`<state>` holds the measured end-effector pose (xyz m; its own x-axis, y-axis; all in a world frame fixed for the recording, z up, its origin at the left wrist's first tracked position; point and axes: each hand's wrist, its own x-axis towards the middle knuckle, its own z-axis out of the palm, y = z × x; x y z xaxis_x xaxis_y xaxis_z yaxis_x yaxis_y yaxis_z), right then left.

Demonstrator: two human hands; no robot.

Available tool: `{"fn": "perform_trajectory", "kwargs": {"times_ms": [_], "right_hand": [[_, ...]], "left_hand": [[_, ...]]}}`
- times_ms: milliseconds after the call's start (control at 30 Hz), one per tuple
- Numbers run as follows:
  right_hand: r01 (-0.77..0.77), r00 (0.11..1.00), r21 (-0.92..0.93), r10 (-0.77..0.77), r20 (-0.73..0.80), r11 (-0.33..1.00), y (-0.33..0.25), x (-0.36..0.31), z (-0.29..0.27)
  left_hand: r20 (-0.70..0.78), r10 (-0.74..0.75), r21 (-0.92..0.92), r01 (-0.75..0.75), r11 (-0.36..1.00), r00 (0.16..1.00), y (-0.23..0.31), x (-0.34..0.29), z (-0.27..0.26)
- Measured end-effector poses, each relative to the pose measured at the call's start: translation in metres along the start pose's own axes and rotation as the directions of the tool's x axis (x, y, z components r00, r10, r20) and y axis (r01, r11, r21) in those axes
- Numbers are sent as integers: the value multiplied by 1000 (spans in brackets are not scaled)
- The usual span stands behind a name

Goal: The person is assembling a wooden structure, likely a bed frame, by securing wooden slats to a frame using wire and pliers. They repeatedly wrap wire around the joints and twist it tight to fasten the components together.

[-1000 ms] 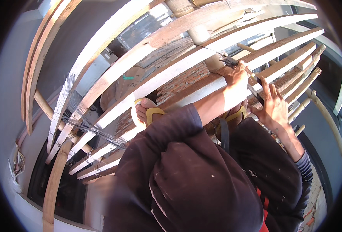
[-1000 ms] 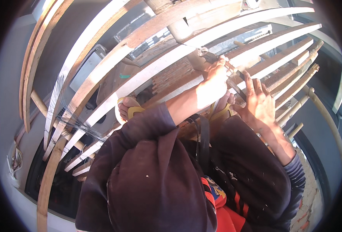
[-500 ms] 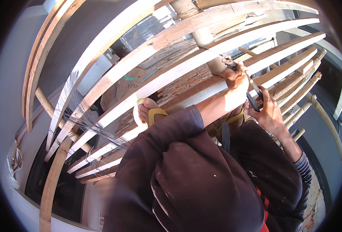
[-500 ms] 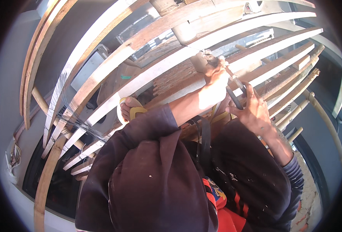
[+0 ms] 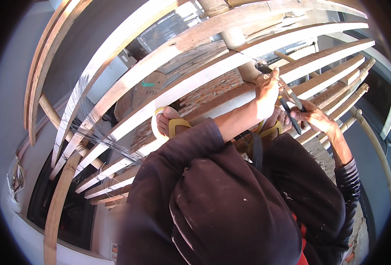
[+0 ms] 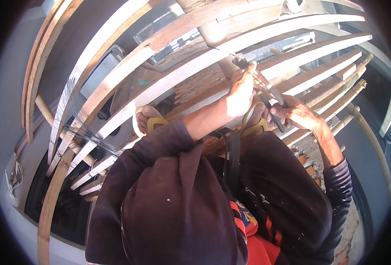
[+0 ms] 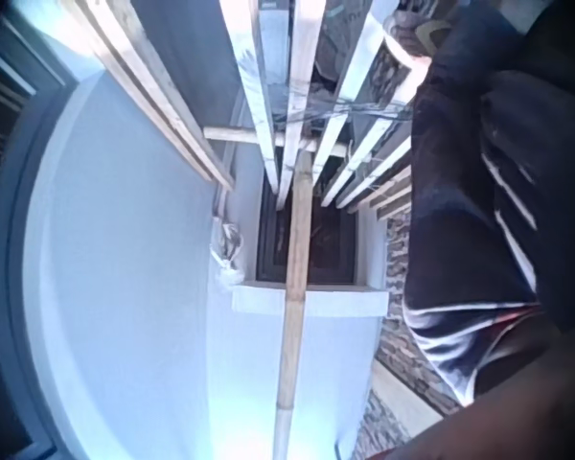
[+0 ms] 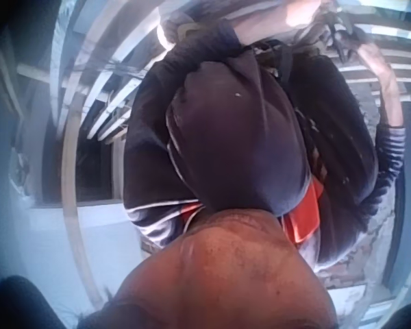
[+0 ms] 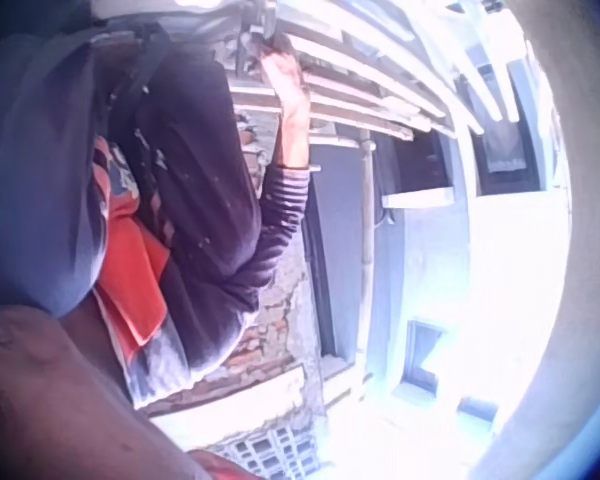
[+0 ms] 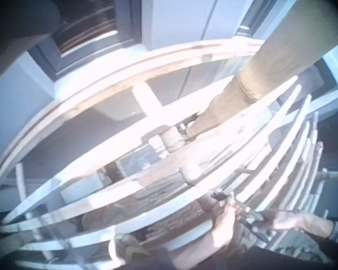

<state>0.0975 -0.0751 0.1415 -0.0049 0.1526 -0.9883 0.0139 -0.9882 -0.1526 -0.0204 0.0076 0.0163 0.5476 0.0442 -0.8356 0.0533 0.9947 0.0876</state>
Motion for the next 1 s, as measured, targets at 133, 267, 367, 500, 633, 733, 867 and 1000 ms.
{"fn": "perform_trajectory", "kwargs": {"times_ms": [133,267,367,500,633,733,867,1000], "right_hand": [[11,999,7,-11,-33,1000,11,8,-4],[48,999,84,-50,21,995,12,12,-4],[55,998,-3,-55,-10,998,14,8,-7],[66,997,39,-65,-27,997,20,10,-4],[18,996,0,-18,-83,1000,41,17,-9],[79,979,-120,-100,-179,990,30,12,7],[-286,733,-777,-395,-554,561,-12,-17,64],[-463,588,-828,-590,-554,316,11,-4,64]], "left_hand": [[22,-1,21,0,1000,1000,2,1,-1],[-34,-14,-6,14,1000,999,4,-2,1],[-28,9,-3,-9,1000,1000,-1,1,1],[-26,-21,-6,21,1000,999,1,-2,0],[23,-23,-49,24,998,999,-1,-6,5],[50,3,-62,0,998,999,-2,-4,8],[-12,-48,-74,47,996,999,-6,3,19],[-67,-74,-93,67,993,995,-5,4,27]]}}
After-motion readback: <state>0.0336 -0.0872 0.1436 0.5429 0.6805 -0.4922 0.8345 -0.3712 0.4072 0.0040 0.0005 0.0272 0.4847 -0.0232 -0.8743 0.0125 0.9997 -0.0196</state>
